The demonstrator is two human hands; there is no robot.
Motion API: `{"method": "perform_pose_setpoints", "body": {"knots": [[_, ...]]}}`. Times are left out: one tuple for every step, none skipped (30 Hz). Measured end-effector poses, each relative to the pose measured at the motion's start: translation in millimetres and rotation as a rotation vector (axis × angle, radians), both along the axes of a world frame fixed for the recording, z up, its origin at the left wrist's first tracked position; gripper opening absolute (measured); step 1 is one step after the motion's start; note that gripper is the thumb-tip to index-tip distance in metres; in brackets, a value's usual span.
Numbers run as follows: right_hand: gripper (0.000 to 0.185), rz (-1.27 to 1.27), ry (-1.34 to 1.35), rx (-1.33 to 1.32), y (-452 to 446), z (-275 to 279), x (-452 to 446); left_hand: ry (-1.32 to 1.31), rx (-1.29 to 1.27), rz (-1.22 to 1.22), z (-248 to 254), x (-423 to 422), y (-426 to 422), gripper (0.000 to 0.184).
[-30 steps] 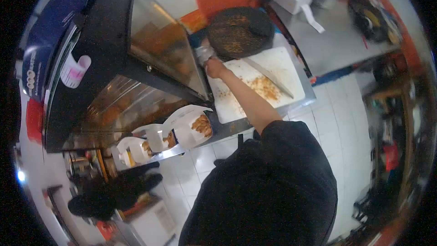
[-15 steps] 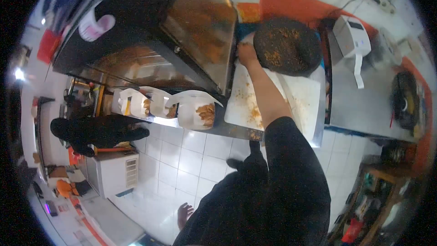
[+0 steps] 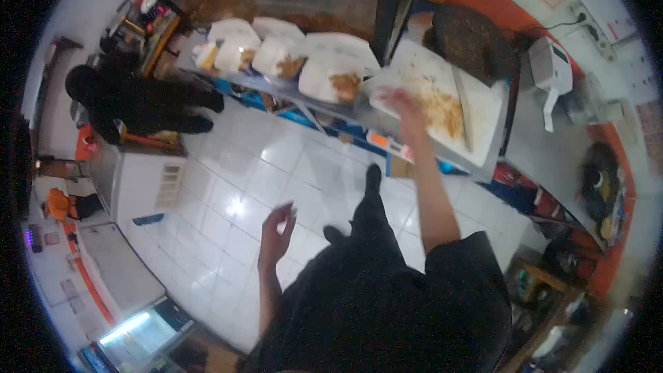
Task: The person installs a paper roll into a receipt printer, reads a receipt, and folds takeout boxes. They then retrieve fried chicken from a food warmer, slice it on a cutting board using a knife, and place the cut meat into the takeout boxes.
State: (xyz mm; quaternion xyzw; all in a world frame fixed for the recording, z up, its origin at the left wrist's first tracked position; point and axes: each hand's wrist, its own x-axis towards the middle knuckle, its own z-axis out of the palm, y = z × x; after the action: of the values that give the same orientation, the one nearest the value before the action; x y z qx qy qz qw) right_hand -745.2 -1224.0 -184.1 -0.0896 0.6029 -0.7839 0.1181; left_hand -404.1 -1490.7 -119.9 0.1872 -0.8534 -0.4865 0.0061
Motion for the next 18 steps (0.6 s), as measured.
{"method": "perform_pose_setpoints", "body": {"knots": [[0.024,0.027,-0.245,-0.189,-23,-22,55,0.102,-0.039,-0.07,5,-8,10,0.033],[0.024,0.16,-0.389,-0.348,-40,-37,110,0.219,-0.115,-0.117,2,-11,18,0.033],[0.024,0.226,-0.39,-0.431,-64,-10,170,0.204,-0.15,-0.148,12,-12,25,0.037],[0.026,0.312,-0.499,-0.569,-83,-35,207,0.266,-0.224,-0.147,19,-13,30,0.038],[0.029,0.328,-0.701,-0.618,-95,-29,243,0.251,-0.314,-0.15,13,-7,28,0.036],[0.031,0.316,-0.756,-0.629,-110,-18,269,0.309,-0.318,-0.119,15,-2,25,0.03],[0.03,0.293,-0.742,-0.63,-124,4,288,0.3,-0.298,-0.076,12,8,21,0.026],[0.03,0.273,-0.723,-0.63,-134,20,302,0.297,-0.28,-0.031,10,20,18,0.022],[0.031,0.264,-0.733,-0.537,-139,15,316,0.318,-0.297,-0.021,9,35,17,0.018],[0.032,0.255,-0.734,-0.446,-142,6,323,0.346,-0.316,-0.012,9,43,15,0.015],[0.033,0.248,-0.734,-0.357,-146,-1,331,0.375,-0.338,-0.002,10,52,13,0.012],[0.037,0.289,-0.77,-0.449,-151,-9,338,0.373,-0.355,-0.044,10,62,12,0.012],[0.042,0.333,-0.806,-0.541,-156,-10,344,0.37,-0.374,-0.085,10,72,10,0.012],[0.047,0.379,-0.841,-0.632,-160,-11,348,0.366,-0.392,-0.125,9,81,9,0.012],[0.053,0.432,-0.851,-0.748,-159,-12,350,0.35,-0.358,-0.14,5,87,10,0.012],[0.058,0.489,-0.863,-0.862,-159,1,351,0.334,-0.324,-0.15,0,95,13,0.012],[0.064,0.549,-0.877,-0.975,-159,11,354,0.314,-0.292,-0.157,-2,101,14,0.012],[0.068,0.594,-0.898,-0.974,-159,13,354,0.321,-0.229,-0.163,-1,104,15,0.012]]}}
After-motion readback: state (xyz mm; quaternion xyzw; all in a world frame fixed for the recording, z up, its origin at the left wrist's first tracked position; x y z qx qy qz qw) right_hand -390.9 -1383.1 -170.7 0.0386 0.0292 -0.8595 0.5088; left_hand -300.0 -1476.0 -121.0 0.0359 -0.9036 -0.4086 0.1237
